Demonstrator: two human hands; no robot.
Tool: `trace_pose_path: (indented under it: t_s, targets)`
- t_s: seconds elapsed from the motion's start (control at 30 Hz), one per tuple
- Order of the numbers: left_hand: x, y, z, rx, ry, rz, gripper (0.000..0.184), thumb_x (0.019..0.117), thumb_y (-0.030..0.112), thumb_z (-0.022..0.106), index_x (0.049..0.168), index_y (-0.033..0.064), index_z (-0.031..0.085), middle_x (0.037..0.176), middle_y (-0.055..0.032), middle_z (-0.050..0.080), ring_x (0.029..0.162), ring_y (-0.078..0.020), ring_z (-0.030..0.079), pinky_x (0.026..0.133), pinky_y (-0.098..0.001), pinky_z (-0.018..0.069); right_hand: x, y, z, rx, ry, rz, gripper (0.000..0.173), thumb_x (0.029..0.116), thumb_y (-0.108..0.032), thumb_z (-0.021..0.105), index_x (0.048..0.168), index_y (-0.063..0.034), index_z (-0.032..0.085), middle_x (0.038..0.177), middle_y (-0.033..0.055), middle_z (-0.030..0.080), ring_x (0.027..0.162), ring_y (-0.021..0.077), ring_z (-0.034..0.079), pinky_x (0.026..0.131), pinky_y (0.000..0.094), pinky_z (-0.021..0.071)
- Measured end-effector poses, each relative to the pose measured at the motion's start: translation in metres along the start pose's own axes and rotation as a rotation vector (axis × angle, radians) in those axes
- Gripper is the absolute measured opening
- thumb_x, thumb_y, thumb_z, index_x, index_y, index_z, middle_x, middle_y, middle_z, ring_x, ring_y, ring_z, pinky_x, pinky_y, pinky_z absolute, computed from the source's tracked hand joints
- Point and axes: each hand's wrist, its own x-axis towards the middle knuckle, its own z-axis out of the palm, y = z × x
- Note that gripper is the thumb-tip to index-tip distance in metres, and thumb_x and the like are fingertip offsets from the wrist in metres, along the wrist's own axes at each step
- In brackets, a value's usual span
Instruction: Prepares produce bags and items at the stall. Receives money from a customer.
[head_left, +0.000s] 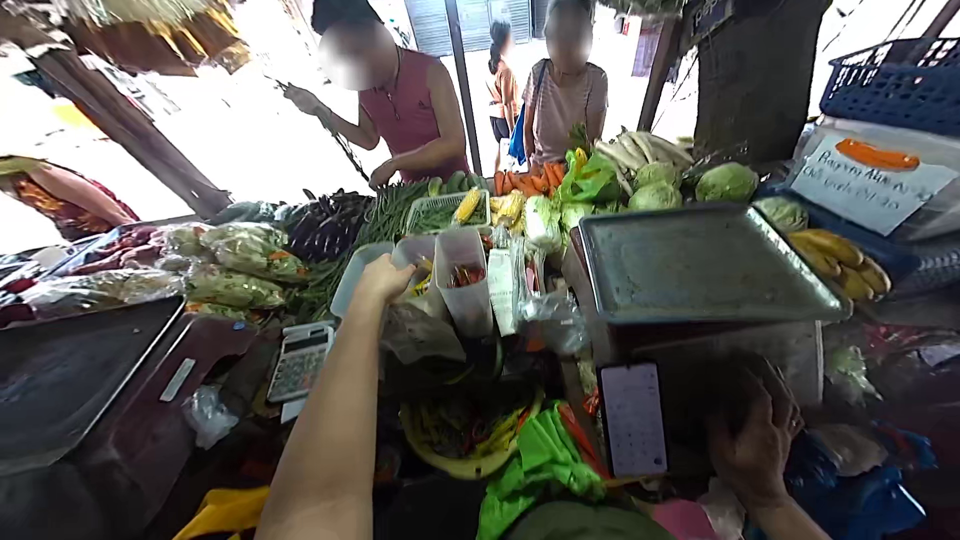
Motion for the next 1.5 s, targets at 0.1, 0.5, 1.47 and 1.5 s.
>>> trace_pose_path:
  t_s: [0.1, 0.5, 1.47, 1.5]
  targets:
    - [-0.007, -0.002, 0.002, 0.041, -0.036, -0.002, 0.063, 0.1035, 0.041, 0.060, 0.139, -0.0106, 0.052, 0.136, -0.0402, 0.054, 0.133, -0.0551, 0.050, 0.108, -0.0724, 0.0368, -0.006, -0.008, -0.010, -0.007, -0.057, 0.011, 0.063, 0.0960, -0.040, 0.046, 0.139, 0.0054, 0.055, 0.147, 0.0355, 0.047, 0.142, 0.0521, 0.039, 0.116, 0.0650, 0.0256]
    - [-0.004, 0.004, -0.001, 0.023, -0.045, -0.022, 0.060, 0.1027, 0.041, 0.061, 0.140, -0.0053, 0.054, 0.135, -0.0336, 0.058, 0.132, -0.0479, 0.054, 0.109, -0.0662, 0.0402, -0.005, -0.001, -0.003, -0.021, 0.003, 0.004, 0.063, 0.0960, -0.046, 0.042, 0.139, -0.0023, 0.055, 0.148, 0.0305, 0.049, 0.145, 0.0459, 0.039, 0.114, 0.0628, 0.0273]
    - [0.000, 0.002, 0.000, 0.020, -0.046, -0.018, 0.057, 0.1027, 0.040, 0.062, 0.135, -0.0066, 0.056, 0.133, -0.0330, 0.059, 0.130, -0.0468, 0.056, 0.108, -0.0665, 0.0406, -0.004, -0.001, -0.002, -0.025, -0.005, -0.005, 0.062, 0.0951, -0.043, 0.044, 0.138, 0.0003, 0.055, 0.148, 0.0321, 0.049, 0.144, 0.0478, 0.039, 0.116, 0.0616, 0.0259]
    - [-0.001, 0.003, 0.000, 0.021, -0.046, -0.018, 0.057, 0.1028, 0.040, 0.062, 0.134, -0.0067, 0.056, 0.133, -0.0331, 0.059, 0.130, -0.0470, 0.055, 0.108, -0.0665, 0.0404, -0.003, -0.001, -0.001, -0.026, -0.001, -0.005, 0.062, 0.0949, -0.043, 0.043, 0.138, -0.0002, 0.055, 0.148, 0.0313, 0.049, 0.144, 0.0471, 0.039, 0.115, 0.0614, 0.0263]
